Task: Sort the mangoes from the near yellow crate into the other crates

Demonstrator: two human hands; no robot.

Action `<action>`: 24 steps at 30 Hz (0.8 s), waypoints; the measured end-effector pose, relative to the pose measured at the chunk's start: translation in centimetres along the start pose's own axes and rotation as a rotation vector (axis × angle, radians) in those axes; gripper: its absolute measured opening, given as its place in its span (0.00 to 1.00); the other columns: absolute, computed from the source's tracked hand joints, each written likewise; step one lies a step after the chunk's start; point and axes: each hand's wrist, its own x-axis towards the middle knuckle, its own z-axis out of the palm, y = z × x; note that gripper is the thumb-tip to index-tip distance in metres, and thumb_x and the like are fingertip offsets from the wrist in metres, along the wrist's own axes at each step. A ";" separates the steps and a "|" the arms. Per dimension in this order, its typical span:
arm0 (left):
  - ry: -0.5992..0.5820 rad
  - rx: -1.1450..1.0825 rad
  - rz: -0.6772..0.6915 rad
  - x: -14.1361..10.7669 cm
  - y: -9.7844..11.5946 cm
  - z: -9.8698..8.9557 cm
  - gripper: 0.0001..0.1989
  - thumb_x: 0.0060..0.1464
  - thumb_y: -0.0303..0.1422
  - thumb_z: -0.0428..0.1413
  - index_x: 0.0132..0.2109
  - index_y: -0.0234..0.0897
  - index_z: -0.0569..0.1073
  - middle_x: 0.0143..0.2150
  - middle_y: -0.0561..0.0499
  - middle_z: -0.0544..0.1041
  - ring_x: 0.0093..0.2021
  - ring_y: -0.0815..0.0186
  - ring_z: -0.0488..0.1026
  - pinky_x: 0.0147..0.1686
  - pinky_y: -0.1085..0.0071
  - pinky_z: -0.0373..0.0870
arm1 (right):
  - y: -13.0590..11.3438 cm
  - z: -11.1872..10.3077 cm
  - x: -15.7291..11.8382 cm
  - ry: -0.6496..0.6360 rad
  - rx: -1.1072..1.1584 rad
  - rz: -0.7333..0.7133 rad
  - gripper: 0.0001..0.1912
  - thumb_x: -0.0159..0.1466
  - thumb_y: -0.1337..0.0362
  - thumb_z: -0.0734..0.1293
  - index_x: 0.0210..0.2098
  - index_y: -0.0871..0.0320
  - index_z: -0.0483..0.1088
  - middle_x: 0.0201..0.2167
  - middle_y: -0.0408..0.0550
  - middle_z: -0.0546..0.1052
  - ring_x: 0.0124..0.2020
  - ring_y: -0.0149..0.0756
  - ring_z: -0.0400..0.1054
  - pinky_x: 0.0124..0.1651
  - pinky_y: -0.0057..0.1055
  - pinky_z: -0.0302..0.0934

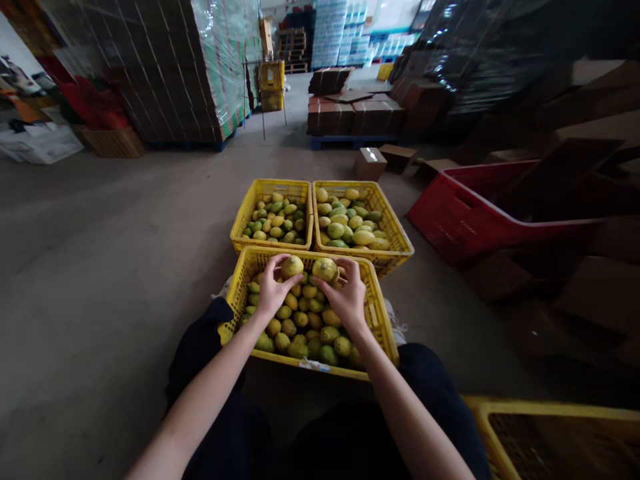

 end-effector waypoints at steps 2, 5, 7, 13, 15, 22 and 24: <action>0.005 -0.071 -0.043 0.0 0.1 0.0 0.24 0.39 0.32 0.69 0.46 0.39 0.75 0.52 0.46 0.75 0.48 0.60 0.74 0.49 0.66 0.70 | 0.0 0.1 -0.1 -0.025 -0.042 -0.032 0.25 0.46 0.55 0.75 0.40 0.53 0.66 0.42 0.48 0.76 0.44 0.44 0.72 0.46 0.42 0.67; -0.003 -0.240 -0.172 0.2 0.4 -0.1 0.25 0.39 0.33 0.69 0.48 0.38 0.76 0.52 0.46 0.75 0.47 0.60 0.74 0.49 0.66 0.70 | 0.1 0.3 -0.2 -0.066 0.044 0.058 0.24 0.46 0.54 0.76 0.38 0.54 0.67 0.39 0.47 0.77 0.40 0.43 0.72 0.41 0.38 0.68; -0.041 -0.363 -0.260 0.3 0.6 -0.2 0.22 0.42 0.33 0.68 0.47 0.36 0.76 0.49 0.47 0.77 0.48 0.60 0.74 0.49 0.67 0.69 | 0.0 0.2 0.0 -0.090 0.174 0.158 0.23 0.45 0.53 0.76 0.37 0.55 0.68 0.36 0.46 0.77 0.38 0.41 0.72 0.40 0.36 0.67; -0.102 -0.616 -0.482 0.5 0.8 -0.7 0.13 0.44 0.30 0.66 0.39 0.34 0.77 0.38 0.50 0.78 0.42 0.64 0.75 0.45 0.70 0.70 | -1.1 -0.9 0.7 -0.179 0.479 0.387 0.22 0.48 0.54 0.75 0.40 0.55 0.73 0.36 0.44 0.79 0.36 0.38 0.72 0.36 0.32 0.66; -0.096 -0.644 -0.568 0.5 0.7 -0.7 0.10 0.47 0.29 0.65 0.38 0.33 0.77 0.36 0.49 0.78 0.39 0.65 0.75 0.42 0.71 0.72 | -1.2 -1.1 0.9 -0.154 0.534 0.430 0.22 0.47 0.53 0.75 0.39 0.54 0.72 0.35 0.44 0.78 0.34 0.38 0.72 0.31 0.30 0.65; -0.074 -0.670 -0.703 0.2 1.2 0.2 0.09 0.58 0.30 0.55 0.41 0.31 0.78 0.41 0.44 0.80 0.46 0.61 0.76 0.48 0.68 0.73 | -0.4 -0.3 0.4 -0.160 0.395 0.442 0.21 0.53 0.46 0.71 0.37 0.55 0.74 0.34 0.43 0.78 0.34 0.36 0.70 0.30 0.27 0.63; -0.048 -0.693 -0.724 -0.2 1.3 0.7 0.13 0.62 0.35 0.51 0.43 0.31 0.78 0.43 0.43 0.80 0.50 0.61 0.75 0.52 0.68 0.70 | -0.2 0.4 -0.2 -0.223 0.378 0.434 0.22 0.52 0.47 0.72 0.39 0.56 0.74 0.34 0.43 0.79 0.36 0.38 0.71 0.35 0.30 0.65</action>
